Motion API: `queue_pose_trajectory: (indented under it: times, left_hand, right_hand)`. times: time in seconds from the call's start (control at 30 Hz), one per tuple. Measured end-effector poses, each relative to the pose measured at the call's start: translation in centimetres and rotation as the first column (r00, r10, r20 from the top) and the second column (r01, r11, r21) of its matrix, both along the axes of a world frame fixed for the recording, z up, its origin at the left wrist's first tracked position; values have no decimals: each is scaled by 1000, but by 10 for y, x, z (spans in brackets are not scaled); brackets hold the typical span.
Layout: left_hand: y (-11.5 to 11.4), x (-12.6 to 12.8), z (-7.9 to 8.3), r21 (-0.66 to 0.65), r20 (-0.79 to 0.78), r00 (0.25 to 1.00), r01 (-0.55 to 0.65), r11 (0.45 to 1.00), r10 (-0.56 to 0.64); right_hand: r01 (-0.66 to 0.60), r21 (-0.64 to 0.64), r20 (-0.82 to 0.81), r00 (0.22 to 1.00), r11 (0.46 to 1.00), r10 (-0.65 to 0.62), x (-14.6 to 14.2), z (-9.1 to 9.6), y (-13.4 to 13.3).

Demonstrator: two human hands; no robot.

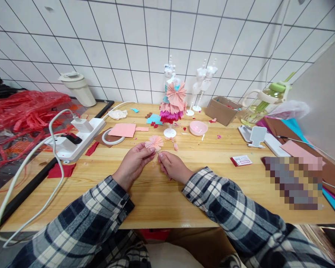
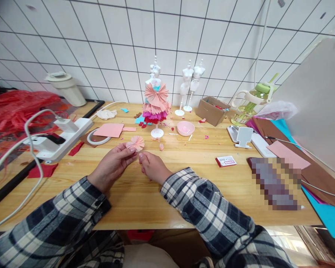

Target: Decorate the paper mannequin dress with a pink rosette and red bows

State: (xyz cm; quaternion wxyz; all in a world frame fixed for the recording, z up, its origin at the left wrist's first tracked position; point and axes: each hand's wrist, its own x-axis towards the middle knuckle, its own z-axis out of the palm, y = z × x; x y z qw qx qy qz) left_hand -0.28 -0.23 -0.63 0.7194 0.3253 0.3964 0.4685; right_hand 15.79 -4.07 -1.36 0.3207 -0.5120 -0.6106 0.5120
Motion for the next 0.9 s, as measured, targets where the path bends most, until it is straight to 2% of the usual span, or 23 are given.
queue_pose_trajectory:
  times: [0.2, 0.43, 0.9]
  left_hand:
    - [-2, 0, 5, -6, -10, 999, -34, 999, 34]
    - [-1, -1, 7, 6, -12, 999, -41, 999, 41]
    - [-1, -1, 5, 38, -40, 999, -27, 999, 28]
  right_hand:
    - [1, -36, 21, 1000, 999, 0, 0, 4, 1]
    - [5, -109, -87, 996, 994, -14, 1, 5, 0]
    - [-17, -85, -106, 994, 996, 7, 3, 3, 1]
